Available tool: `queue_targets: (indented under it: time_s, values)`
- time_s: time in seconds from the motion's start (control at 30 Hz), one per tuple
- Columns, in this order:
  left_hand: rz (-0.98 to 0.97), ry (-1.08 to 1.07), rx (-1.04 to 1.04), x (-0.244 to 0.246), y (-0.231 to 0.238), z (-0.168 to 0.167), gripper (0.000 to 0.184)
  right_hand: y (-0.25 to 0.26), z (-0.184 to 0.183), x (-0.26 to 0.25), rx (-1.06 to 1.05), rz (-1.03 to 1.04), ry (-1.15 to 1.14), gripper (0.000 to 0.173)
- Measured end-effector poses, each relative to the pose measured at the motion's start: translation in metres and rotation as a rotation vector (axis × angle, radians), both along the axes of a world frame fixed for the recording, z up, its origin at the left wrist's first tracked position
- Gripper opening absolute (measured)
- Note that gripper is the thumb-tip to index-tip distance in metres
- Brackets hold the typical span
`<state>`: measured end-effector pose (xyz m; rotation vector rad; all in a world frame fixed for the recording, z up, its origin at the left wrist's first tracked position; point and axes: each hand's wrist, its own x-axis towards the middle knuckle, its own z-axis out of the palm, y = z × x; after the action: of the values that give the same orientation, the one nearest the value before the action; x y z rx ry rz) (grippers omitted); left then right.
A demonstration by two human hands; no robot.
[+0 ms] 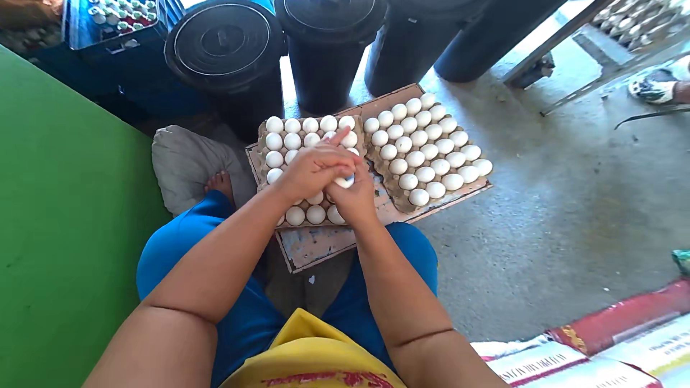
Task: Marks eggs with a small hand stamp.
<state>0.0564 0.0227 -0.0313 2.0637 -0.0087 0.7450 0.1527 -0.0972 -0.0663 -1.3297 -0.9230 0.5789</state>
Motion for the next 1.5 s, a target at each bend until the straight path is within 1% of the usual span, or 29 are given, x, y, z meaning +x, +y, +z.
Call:
queue_targets:
  time_s: [0.07,0.13,0.23,0.3,0.37,0.43,0.47,0.53,0.6,0.63,0.67,0.7,0.73,0.8,0.87,0.93,0.97,1.0,1.07,1.13,1.17,1.27,1.3,1.37,1.4,1.5]
  values:
    - [0.081,0.012,-0.013,-0.002,0.008,0.001,0.025,0.001,0.001,-0.001,-0.025,0.006,-0.038,0.037]
    - [0.108,0.011,0.010,-0.002,-0.001,0.003,0.024,0.001,-0.001,-0.001,-0.031,0.005,-0.033,0.037]
    - [0.025,0.033,0.104,0.001,-0.012,0.004,0.025,0.000,-0.003,0.001,-0.018,-0.011,-0.040,0.030]
    - [0.023,0.025,0.085,0.001,-0.003,0.003,0.025,0.001,-0.002,0.000,-0.018,-0.009,-0.060,0.028]
    - [0.095,0.014,0.070,-0.002,0.010,0.002,0.026,0.002,-0.001,0.000,-0.020,0.016,-0.087,0.035]
    - [0.144,0.018,0.077,-0.003,0.009,0.005,0.026,0.001,-0.002,0.000,-0.027,0.017,-0.116,0.038]
    - [0.141,0.030,0.085,-0.002,0.002,0.007,0.025,0.000,-0.002,0.001,-0.027,0.008,-0.116,0.036]
    - [0.070,0.033,0.127,0.001,-0.013,0.008,0.023,-0.001,-0.004,0.002,-0.020,-0.026,-0.120,0.027]
    - [0.024,0.027,0.112,0.003,-0.009,0.003,0.025,-0.002,-0.004,0.004,-0.032,-0.016,-0.114,0.028]
    - [0.057,0.027,0.092,0.002,-0.001,0.000,0.025,-0.001,-0.003,0.004,-0.050,-0.003,-0.089,0.030]
    - [0.128,0.053,0.075,0.000,0.009,-0.001,0.025,0.000,-0.003,0.007,-0.063,0.012,-0.074,0.036]
    - [0.228,0.097,0.069,-0.003,0.020,-0.001,0.025,0.001,-0.001,0.010,-0.078,0.005,-0.066,0.039]
    - [0.342,0.208,0.065,-0.007,0.029,0.003,0.024,0.002,0.000,0.016,-0.090,-0.026,-0.048,0.038]
    - [0.513,0.514,0.090,-0.014,0.039,0.007,0.026,0.005,-0.002,0.029,-0.153,-0.095,0.014,0.038]
    - [0.525,0.806,0.142,-0.020,0.038,0.002,0.029,0.010,-0.006,0.037,-0.272,-0.125,0.116,0.044]
    - [0.464,0.945,0.239,-0.020,0.033,-0.009,0.028,0.017,-0.005,0.038,-0.387,-0.125,0.174,0.050]
    - [0.439,1.025,0.262,-0.017,0.030,-0.011,0.029,0.022,-0.007,0.039,-0.425,-0.109,0.141,0.053]
    - [0.426,1.087,0.279,-0.014,0.027,-0.010,0.030,0.025,-0.007,0.039,-0.453,-0.079,0.053,0.057]
    - [0.424,1.131,0.305,-0.009,0.021,-0.007,0.029,0.027,-0.001,0.036,-0.512,-0.025,-0.183,0.062]
    - [0.427,1.148,0.329,-0.008,0.017,-0.004,0.027,0.029,0.000,0.030,-0.597,0.026,-0.387,0.061]
    - [0.425,1.160,0.340,-0.007,0.016,-0.003,0.027,0.029,0.000,0.028,-0.624,0.048,-0.453,0.060]
    - [0.411,1.152,0.342,-0.007,0.013,-0.003,0.027,0.028,-0.001,0.024,-0.666,0.093,-0.555,0.053]
    - [0.399,1.159,0.346,-0.007,0.013,-0.004,0.029,0.028,-0.004,0.024,-0.662,0.093,-0.577,0.047]
    - [0.384,1.172,0.362,-0.008,0.014,-0.006,0.032,0.029,-0.012,0.024,-0.635,0.072,-0.623,0.026]
    - [0.385,1.169,0.371,-0.009,0.013,-0.007,0.032,0.030,-0.013,0.025,-0.635,0.074,-0.632,0.022]
    - [0.387,1.144,0.394,-0.011,0.011,-0.008,0.030,0.029,-0.016,0.025,-0.646,0.105,-0.666,0.022]
